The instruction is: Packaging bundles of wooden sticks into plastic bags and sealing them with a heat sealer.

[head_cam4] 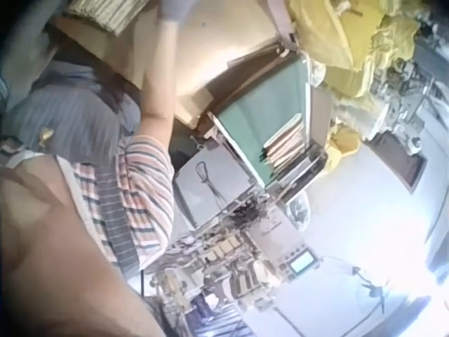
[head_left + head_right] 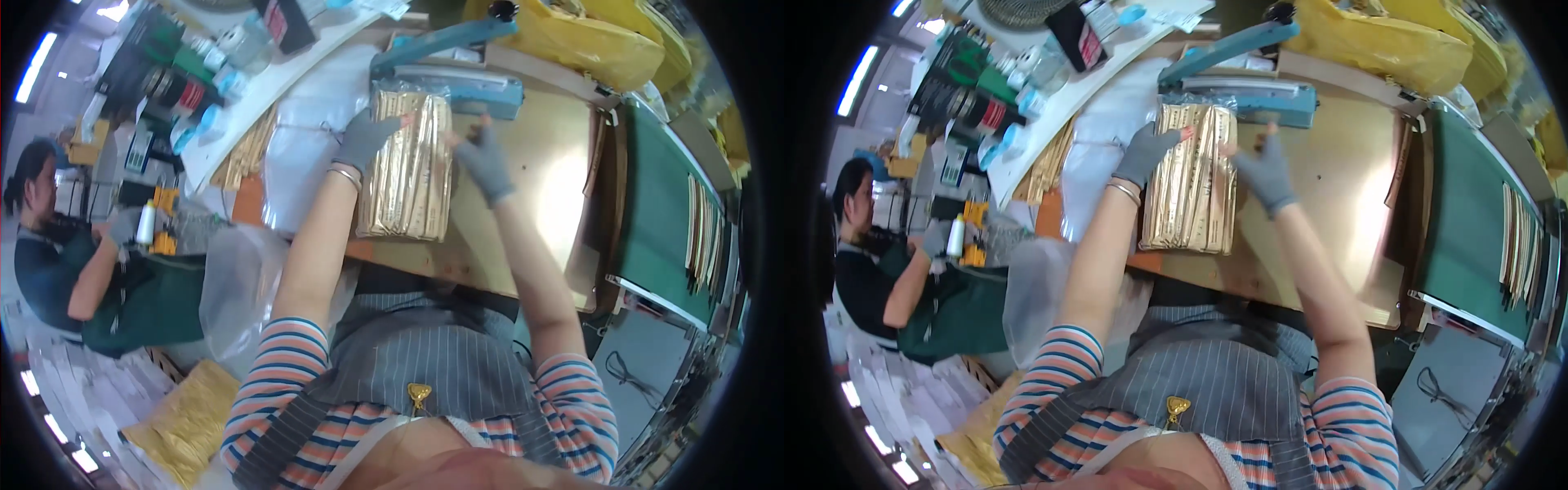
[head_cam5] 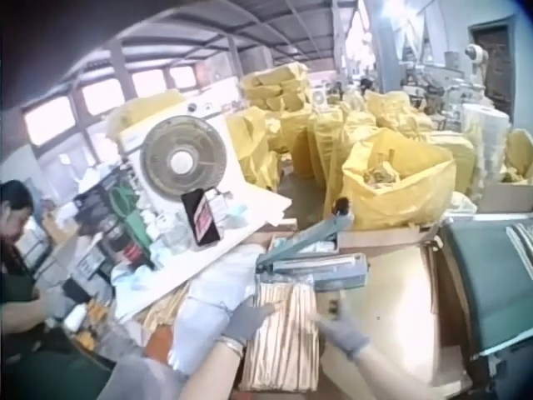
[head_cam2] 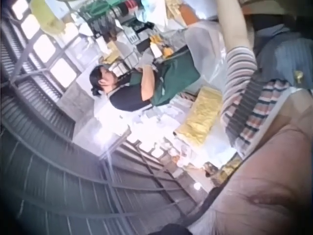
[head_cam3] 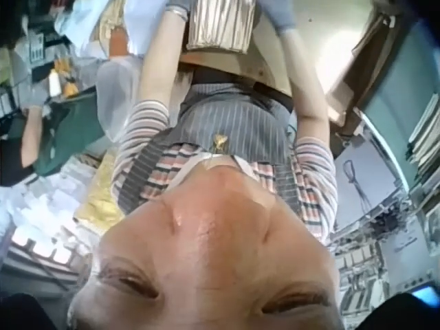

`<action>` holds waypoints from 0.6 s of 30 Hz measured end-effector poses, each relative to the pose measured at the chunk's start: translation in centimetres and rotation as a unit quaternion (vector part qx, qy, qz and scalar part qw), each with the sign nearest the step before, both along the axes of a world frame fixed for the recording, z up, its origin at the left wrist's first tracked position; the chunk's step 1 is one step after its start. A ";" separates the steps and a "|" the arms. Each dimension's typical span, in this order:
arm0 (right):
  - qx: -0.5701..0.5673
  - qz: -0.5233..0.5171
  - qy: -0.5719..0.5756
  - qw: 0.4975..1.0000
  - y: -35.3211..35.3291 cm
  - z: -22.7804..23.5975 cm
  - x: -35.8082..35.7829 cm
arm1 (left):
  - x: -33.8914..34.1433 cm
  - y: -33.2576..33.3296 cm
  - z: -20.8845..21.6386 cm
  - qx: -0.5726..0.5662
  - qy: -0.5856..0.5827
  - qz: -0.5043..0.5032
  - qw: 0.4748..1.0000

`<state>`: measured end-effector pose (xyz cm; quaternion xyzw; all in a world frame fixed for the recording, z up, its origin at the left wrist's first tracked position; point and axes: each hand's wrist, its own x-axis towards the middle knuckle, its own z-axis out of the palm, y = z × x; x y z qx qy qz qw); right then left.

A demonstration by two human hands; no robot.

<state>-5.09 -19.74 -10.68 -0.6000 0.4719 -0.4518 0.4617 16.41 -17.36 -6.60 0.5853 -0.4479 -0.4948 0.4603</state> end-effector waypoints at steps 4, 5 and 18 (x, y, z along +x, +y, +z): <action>0.154 0.050 0.003 0.987 4.3 -2.6 4.2 | -2.0 6.6 -2.2 0.014 -0.199 0.177 0.964; 0.247 0.176 -0.106 0.947 4.3 -0.6 4.2 | -1.1 7.7 -2.3 0.019 -0.196 0.195 0.961; 0.174 0.419 -0.151 0.878 17.9 11.5 11.4 | 7.0 35.1 10.5 -0.073 -0.205 0.360 0.907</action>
